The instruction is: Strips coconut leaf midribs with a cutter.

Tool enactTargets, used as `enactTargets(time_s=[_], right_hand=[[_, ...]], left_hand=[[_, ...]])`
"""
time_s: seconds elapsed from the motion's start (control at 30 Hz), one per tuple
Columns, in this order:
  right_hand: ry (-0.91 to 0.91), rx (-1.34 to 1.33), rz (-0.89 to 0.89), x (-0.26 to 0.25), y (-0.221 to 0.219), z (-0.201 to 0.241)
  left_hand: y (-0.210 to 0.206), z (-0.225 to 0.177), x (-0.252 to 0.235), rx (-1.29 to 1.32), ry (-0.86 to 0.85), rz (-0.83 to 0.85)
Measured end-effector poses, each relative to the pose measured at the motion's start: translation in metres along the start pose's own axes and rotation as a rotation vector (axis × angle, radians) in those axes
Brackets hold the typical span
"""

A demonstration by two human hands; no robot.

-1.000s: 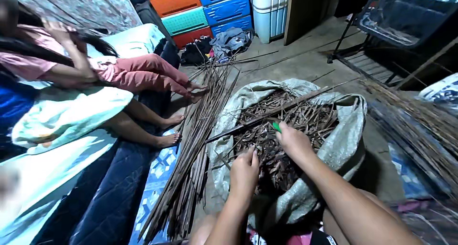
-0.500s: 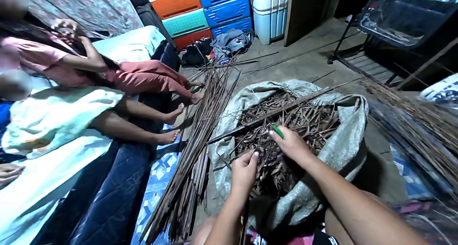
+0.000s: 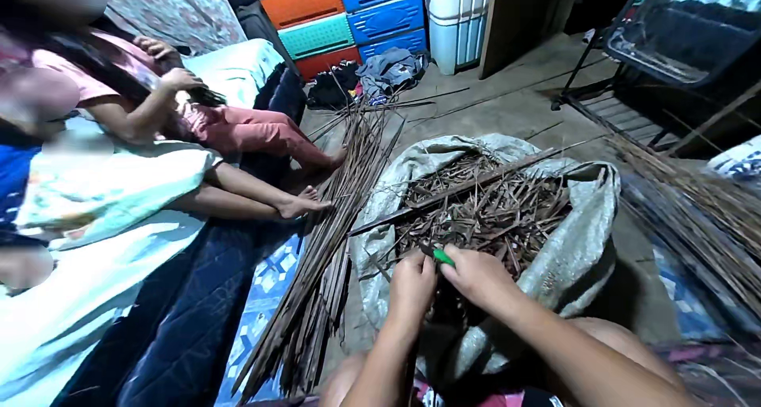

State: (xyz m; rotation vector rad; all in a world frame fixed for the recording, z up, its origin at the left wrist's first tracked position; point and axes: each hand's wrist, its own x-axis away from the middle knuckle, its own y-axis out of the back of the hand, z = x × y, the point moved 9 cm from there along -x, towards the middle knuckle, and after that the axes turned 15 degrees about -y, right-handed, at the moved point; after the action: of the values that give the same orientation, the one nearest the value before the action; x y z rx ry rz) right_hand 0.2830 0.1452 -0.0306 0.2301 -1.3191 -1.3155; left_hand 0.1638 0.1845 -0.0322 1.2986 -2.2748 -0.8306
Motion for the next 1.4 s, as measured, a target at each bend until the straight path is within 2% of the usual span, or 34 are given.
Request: enactTargets(time_s=[0.17, 0.37, 0.47, 0.7, 0.87, 1.03, 1.1, 1.17, 1.3, 1.4], right_hand=[[-0.069, 0.096, -0.079, -0.004, 0.001, 0.001], [-0.267, -0.041, -0.23, -0.038, 0.038, -0.034], [-0.18, -0.087, -0.186, -0.026, 0.038, -0.024], [0.075, -0.025, 0.003, 0.006, -0.007, 0.006], [0.03, 0.024, 0.053, 0.003, -0.012, 0.004], [-0.078, 0.101, -0.123, -0.012, 0.003, 0.0], [-0.159, 0.054, -0.184, -0.024, 0.016, -0.012], [-0.197, -0.046, -0.159, -0.034, 0.025, -0.024], [0.018, -0.532, 0.008, -0.048, 0.01, -0.017], [0.045, -0.795, 0.086, -0.049, 0.002, -0.01]], left_hand=[[0.003, -0.003, 0.001, -0.01, -0.044, -0.024], [0.001, -0.004, 0.002, 0.027, -0.054, -0.029], [0.003, -0.001, 0.002, 0.045, -0.035, -0.028], [0.006, 0.002, 0.001, 0.015, -0.038, -0.072], [0.005, 0.002, 0.001, -0.04, -0.019, -0.047], [0.005, -0.003, 0.0, -0.047, -0.036, -0.043], [0.003, -0.003, 0.001, -0.04, -0.041, -0.044], [0.002, -0.003, 0.002, -0.042, -0.049, -0.039], [-0.004, -0.008, 0.001, -0.039, -0.079, -0.011], [-0.012, -0.013, 0.004, -0.032, -0.034, 0.066]])
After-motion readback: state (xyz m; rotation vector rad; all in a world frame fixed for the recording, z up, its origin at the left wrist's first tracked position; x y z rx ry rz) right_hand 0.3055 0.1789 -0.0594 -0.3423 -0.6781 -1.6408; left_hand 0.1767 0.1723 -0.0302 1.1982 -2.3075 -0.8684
